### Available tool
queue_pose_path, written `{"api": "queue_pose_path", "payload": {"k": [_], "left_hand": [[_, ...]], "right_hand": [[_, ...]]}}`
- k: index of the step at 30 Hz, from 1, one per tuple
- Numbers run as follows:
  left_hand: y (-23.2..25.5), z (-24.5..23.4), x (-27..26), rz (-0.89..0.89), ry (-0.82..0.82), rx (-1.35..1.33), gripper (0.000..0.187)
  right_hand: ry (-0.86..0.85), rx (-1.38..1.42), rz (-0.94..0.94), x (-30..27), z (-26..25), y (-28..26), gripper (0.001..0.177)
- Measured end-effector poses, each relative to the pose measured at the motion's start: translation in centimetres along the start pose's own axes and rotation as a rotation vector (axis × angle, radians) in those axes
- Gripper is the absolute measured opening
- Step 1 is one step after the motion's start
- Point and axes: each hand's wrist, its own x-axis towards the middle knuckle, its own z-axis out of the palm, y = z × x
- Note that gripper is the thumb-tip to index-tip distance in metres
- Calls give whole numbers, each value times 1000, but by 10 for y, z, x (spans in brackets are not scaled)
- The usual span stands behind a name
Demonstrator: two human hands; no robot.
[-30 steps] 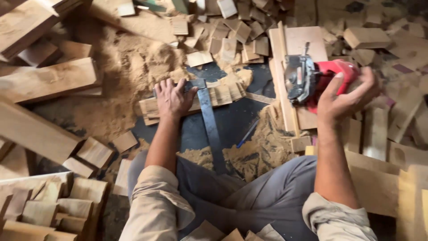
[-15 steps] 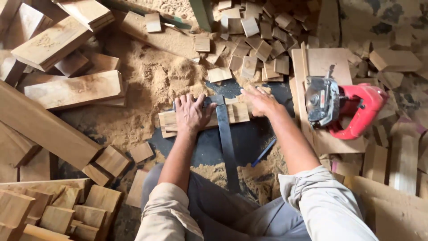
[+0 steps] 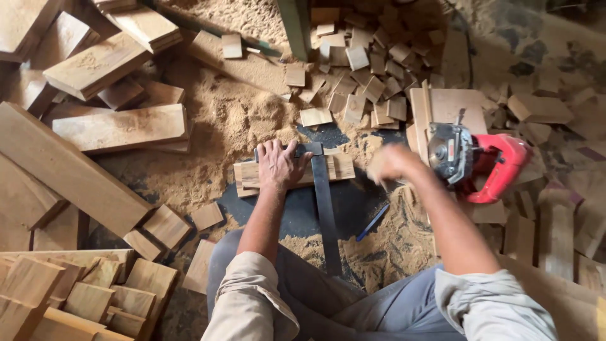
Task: Cutting small pieces of wood using a handheld electric jigsaw while measuring with a square.
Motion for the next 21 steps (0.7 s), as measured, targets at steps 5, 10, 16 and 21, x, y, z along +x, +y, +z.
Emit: {"api": "queue_pose_path", "payload": {"k": [5,10,16,21], "left_hand": [[-2,15,0,-8,70,15,63],[1,0,-2,-44,28,-34,59],[-6,4,-10,-98,13,-81,53],[-23,63,-9,-26,253,-96,58]], "right_hand": [[1240,557,-32,-42,-21,1,87],[601,833,26,-67,108,-93,61],[429,762,-116,13,228,-97,95],[373,700,-226,27,215,-86,59]]}}
